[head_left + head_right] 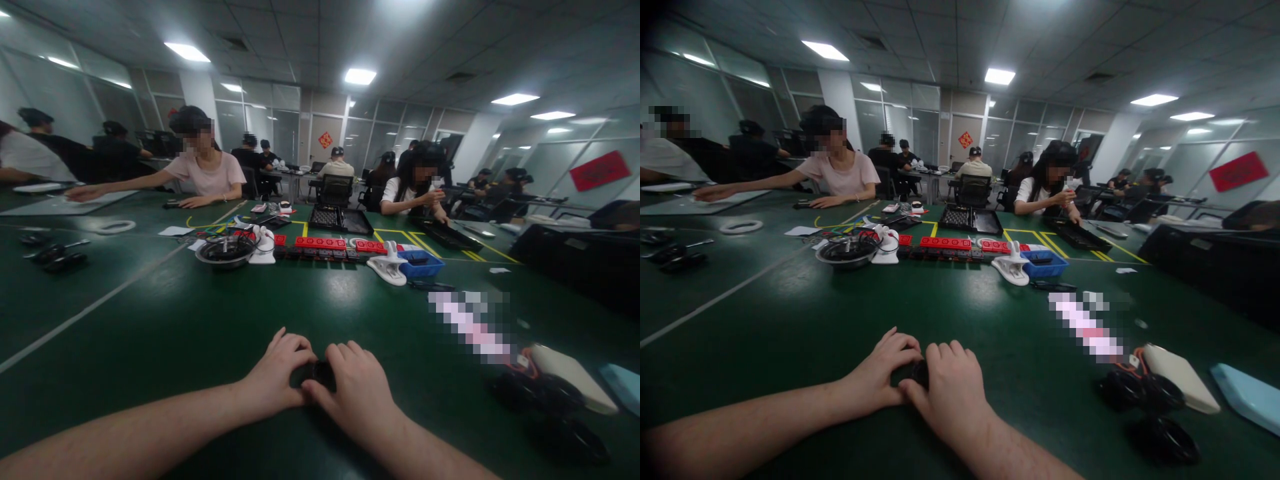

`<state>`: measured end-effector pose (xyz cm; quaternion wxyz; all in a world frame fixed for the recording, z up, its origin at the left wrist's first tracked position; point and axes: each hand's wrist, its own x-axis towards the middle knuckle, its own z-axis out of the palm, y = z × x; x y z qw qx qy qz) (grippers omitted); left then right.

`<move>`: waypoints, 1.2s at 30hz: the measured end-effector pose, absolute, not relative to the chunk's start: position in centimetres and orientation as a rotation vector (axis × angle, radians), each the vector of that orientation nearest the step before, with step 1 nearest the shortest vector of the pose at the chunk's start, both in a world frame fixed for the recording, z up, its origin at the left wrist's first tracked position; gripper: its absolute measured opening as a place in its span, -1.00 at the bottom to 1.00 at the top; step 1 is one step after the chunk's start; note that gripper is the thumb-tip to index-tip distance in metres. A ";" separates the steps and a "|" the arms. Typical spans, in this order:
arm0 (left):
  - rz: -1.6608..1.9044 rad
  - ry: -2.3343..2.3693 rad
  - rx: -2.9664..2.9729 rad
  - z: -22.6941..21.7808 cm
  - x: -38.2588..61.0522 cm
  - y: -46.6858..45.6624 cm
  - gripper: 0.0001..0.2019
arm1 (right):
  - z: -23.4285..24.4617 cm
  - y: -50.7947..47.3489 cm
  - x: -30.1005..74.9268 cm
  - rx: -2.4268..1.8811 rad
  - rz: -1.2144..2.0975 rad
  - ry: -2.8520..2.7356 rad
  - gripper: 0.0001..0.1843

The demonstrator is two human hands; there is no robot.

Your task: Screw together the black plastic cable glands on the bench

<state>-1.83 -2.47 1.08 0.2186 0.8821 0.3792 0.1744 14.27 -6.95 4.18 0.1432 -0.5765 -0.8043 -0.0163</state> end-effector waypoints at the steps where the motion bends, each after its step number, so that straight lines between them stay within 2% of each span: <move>1: 0.485 1.055 2.443 1.1 -1.8 -2.5 -0.72 | 4.1 -6.9 14.2 -1.637 -0.065 -2.337 -0.75; 8: 0.507 1.062 2.434 1.2 -1.7 -2.6 -0.73 | 4.2 -6.8 14.6 -1.417 -0.069 -2.554 -0.89; 14: 0.502 1.045 2.437 1.0 -1.9 -2.4 -0.64 | 5.7 -6.8 15.8 -1.231 0.152 -2.694 -0.68; 18: 0.502 1.037 2.441 0.8 -2.0 -2.3 -0.61 | 6.8 -6.8 16.5 -1.106 0.312 -2.699 -0.68; 22: 0.482 1.029 2.449 0.8 -2.0 -2.3 -0.60 | 7.5 -6.6 16.8 -1.052 0.429 -2.683 -0.60; 27: 0.480 1.012 2.453 0.6 -2.1 -2.1 -0.59 | 7.2 -6.2 17.3 -1.046 0.513 -2.681 -0.50; 31: 0.477 0.999 2.460 0.3 -2.2 -2.0 -0.57 | 6.7 -6.1 17.3 -1.025 0.547 -2.637 -0.53; 36: 0.486 1.006 2.458 0.4 -2.1 -2.0 -0.54 | 6.3 -6.4 16.8 -0.979 0.556 -2.423 -0.48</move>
